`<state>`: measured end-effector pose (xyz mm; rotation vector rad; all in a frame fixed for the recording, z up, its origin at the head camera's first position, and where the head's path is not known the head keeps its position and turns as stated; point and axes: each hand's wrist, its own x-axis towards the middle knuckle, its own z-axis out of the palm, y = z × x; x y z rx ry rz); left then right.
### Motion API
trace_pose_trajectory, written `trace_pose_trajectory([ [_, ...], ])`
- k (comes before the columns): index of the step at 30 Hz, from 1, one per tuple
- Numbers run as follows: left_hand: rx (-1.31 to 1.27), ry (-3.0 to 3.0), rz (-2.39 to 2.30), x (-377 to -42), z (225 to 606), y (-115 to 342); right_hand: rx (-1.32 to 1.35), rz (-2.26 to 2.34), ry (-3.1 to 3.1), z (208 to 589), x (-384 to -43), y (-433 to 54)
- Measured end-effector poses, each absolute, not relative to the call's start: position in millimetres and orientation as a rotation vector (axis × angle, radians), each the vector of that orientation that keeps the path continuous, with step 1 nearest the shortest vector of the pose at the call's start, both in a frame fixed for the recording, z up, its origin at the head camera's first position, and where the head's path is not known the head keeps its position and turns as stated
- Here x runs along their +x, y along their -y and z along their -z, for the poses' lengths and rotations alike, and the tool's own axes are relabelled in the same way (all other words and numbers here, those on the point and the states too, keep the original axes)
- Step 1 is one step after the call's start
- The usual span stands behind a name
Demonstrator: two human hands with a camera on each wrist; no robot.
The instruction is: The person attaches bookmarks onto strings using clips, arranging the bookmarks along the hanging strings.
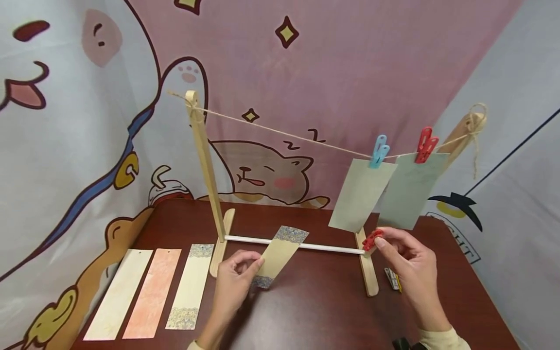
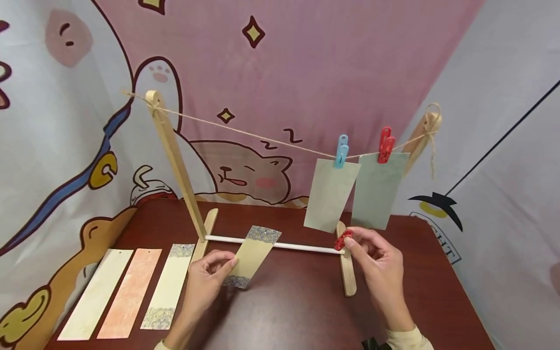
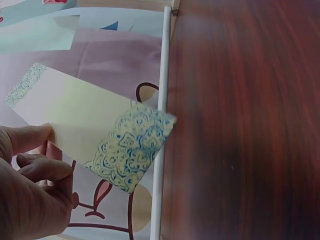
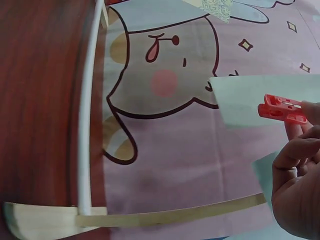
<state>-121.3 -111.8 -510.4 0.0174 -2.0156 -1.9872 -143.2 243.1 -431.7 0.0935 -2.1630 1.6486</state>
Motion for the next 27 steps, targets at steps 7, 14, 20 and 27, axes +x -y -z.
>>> trace_pose_trajectory([
  [7, 0.022, 1.957, 2.019, -128, 508, 105, 0.191, -1.653, 2.122, 413, -148, -236],
  [14, -0.045, 1.921, 2.126, -134, 500, 98, 0.268, -1.866, 1.947, 402, -151, -221],
  [20, -0.082, 1.917, 2.146, -138, 489, 92, 0.31, -1.785, 1.988, 391, -151, -210],
  [27, -0.117, 1.883, 2.202, -144, 479, 86, 0.381, -1.78, 1.959, 381, -156, -200],
])
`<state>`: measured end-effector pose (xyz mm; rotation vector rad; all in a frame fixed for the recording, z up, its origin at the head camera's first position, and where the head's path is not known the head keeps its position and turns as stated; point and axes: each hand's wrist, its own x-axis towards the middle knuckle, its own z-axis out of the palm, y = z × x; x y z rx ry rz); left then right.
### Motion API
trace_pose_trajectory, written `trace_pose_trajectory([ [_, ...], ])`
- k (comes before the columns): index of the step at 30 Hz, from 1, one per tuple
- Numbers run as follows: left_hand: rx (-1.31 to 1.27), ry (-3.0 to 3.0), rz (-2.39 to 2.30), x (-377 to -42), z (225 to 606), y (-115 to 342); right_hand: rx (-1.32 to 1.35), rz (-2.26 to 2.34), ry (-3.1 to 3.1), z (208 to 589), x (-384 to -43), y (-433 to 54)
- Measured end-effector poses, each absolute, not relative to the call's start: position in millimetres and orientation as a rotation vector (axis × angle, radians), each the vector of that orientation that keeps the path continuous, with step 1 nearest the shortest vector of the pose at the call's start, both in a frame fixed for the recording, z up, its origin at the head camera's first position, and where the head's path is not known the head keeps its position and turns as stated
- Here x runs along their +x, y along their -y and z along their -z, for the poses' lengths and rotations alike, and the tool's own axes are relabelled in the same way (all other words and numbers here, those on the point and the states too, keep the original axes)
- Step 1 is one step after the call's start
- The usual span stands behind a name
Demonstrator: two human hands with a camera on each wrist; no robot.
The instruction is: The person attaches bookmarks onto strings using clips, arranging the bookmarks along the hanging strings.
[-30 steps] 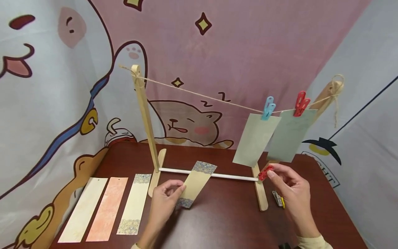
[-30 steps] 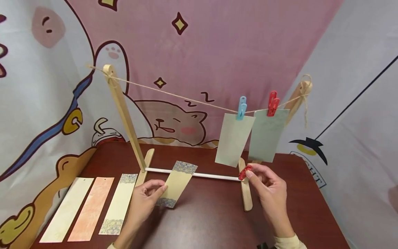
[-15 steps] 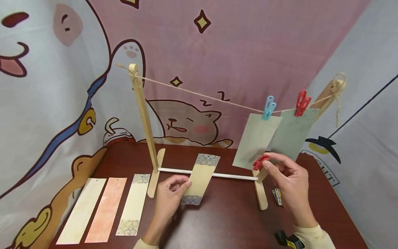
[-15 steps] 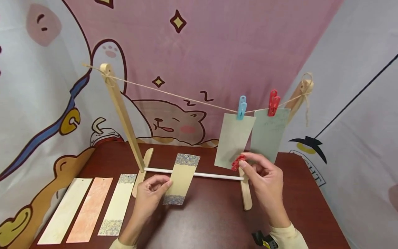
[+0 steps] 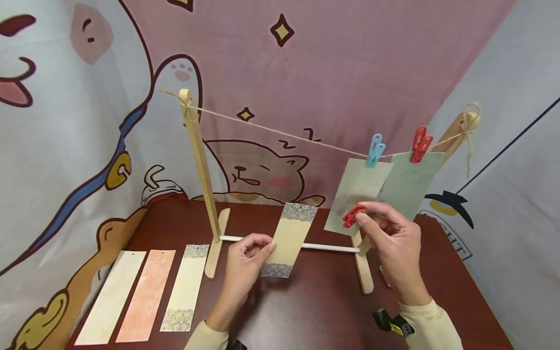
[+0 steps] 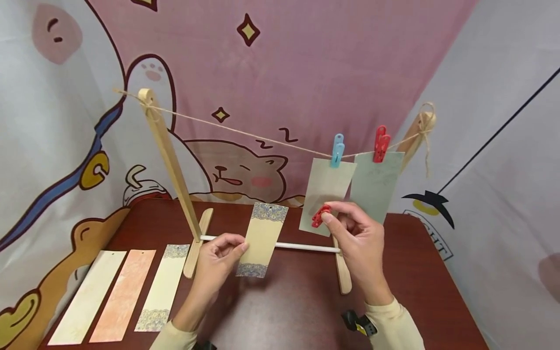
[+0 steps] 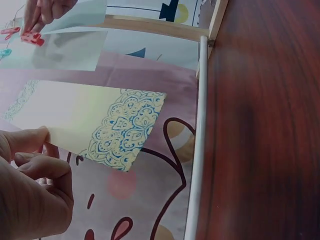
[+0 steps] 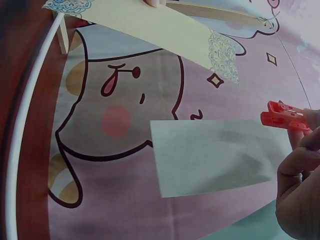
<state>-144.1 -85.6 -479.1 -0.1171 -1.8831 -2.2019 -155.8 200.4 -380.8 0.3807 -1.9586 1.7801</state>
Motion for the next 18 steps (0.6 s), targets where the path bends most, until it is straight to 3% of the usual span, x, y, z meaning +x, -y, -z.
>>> trace_pose_trajectory([
  [18, -0.201, 1.853, 2.23, -157, 457, 72, 0.505, -1.931, 1.683, 356, -164, -180],
])
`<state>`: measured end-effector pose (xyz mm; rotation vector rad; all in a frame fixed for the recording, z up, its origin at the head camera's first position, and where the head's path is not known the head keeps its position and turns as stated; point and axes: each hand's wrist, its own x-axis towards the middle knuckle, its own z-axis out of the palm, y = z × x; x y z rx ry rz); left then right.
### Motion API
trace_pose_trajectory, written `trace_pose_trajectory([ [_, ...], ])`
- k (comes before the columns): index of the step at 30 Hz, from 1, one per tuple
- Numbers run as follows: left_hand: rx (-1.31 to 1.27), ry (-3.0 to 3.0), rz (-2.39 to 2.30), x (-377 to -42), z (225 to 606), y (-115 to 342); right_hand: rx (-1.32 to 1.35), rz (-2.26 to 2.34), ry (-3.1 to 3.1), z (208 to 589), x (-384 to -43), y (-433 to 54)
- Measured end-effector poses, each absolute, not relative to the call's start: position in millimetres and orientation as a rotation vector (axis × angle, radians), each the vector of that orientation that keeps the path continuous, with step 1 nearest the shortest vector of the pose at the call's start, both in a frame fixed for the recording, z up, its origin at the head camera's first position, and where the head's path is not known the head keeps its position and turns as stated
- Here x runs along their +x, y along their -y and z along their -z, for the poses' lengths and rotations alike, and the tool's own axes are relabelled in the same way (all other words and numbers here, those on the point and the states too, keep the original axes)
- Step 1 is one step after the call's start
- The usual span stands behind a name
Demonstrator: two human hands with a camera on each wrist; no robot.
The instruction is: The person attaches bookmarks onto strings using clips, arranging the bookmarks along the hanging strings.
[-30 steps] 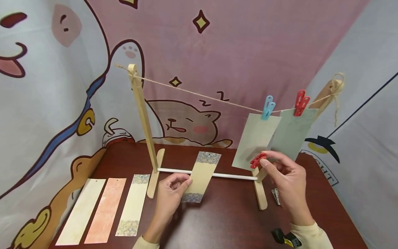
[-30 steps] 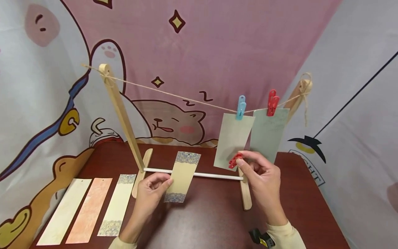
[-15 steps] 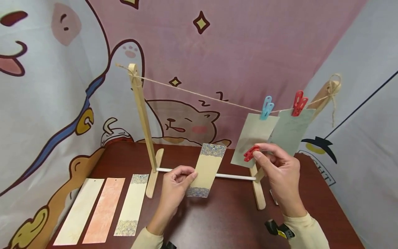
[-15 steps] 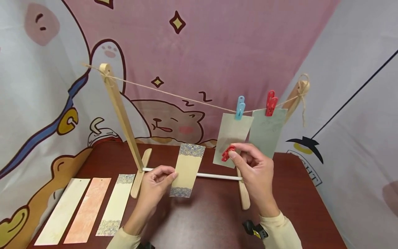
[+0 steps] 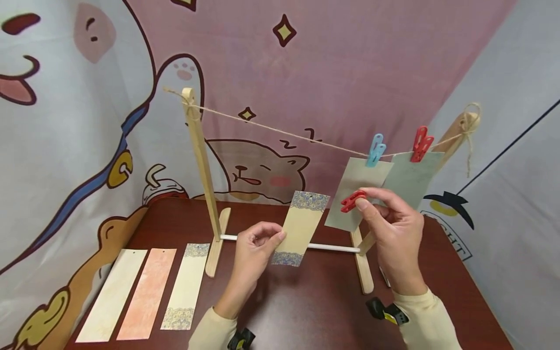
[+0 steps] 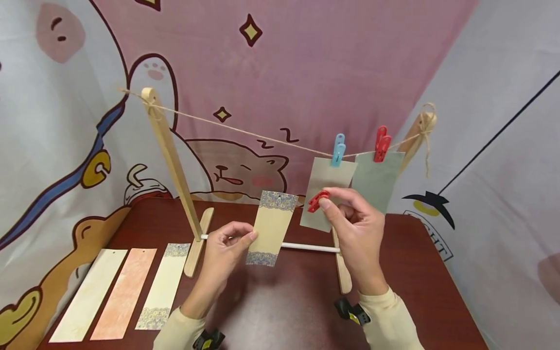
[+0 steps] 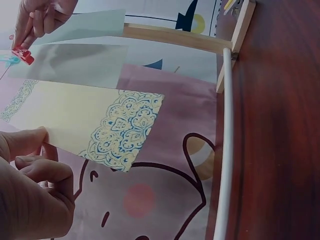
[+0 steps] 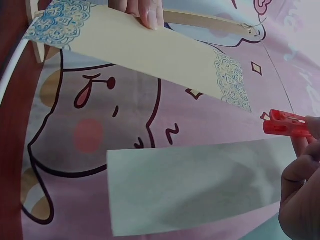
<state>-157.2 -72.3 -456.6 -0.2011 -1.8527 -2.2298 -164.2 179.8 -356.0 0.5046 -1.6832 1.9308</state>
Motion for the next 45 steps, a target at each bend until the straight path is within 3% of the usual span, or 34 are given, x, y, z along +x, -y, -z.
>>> trace_pose_trajectory([
  [45, -0.334, 1.741, 2.258, -184, 424, 58, 0.572, -1.957, 1.402, 298, -185, -143],
])
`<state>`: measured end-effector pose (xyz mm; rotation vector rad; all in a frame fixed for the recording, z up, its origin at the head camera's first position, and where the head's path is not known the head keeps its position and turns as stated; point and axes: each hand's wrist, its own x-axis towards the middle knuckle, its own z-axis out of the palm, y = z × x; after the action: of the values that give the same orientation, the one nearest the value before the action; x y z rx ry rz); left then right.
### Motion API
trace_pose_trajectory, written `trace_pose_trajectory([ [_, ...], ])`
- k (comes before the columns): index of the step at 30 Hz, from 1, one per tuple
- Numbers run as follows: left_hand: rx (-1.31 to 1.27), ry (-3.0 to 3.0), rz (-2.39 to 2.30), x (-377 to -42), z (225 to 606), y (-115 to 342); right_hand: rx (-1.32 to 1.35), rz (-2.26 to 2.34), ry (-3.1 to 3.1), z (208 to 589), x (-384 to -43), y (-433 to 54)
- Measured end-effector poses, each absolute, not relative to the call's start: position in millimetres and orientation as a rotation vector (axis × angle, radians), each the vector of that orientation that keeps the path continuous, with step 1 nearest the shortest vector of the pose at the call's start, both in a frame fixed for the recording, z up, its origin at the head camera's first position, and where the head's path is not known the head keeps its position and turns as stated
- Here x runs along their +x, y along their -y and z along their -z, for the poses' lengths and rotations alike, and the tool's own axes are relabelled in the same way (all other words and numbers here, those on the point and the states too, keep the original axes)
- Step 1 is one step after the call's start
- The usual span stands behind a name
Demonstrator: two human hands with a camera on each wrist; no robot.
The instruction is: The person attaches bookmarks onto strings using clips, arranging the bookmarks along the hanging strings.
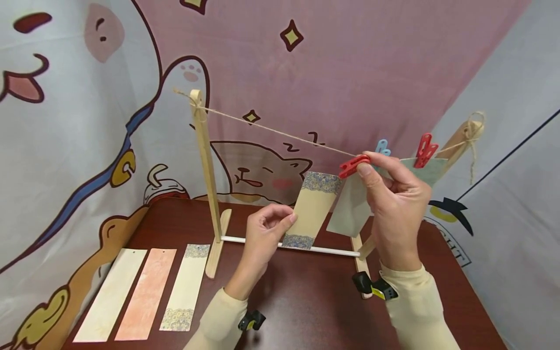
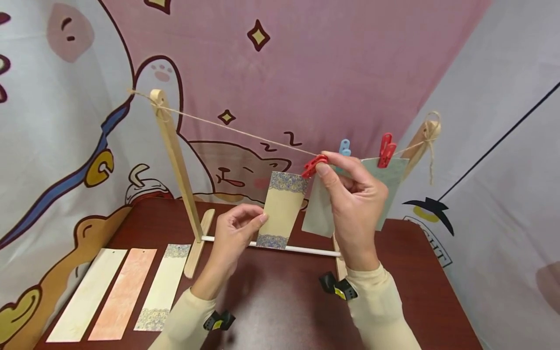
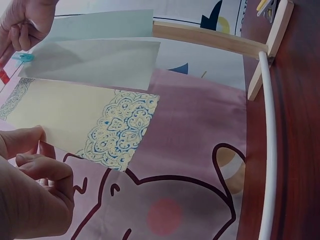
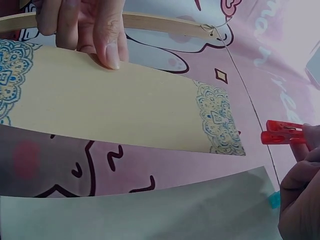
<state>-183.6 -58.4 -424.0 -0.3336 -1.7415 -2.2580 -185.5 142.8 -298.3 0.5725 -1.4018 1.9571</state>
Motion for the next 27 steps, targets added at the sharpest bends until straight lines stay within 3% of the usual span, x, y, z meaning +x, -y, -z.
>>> trace_pose_trajectory([
  [27, -0.396, 1.672, 2.287, -190, 408, 47, 0.576, -1.804, 1.465, 275, -188, -140],
])
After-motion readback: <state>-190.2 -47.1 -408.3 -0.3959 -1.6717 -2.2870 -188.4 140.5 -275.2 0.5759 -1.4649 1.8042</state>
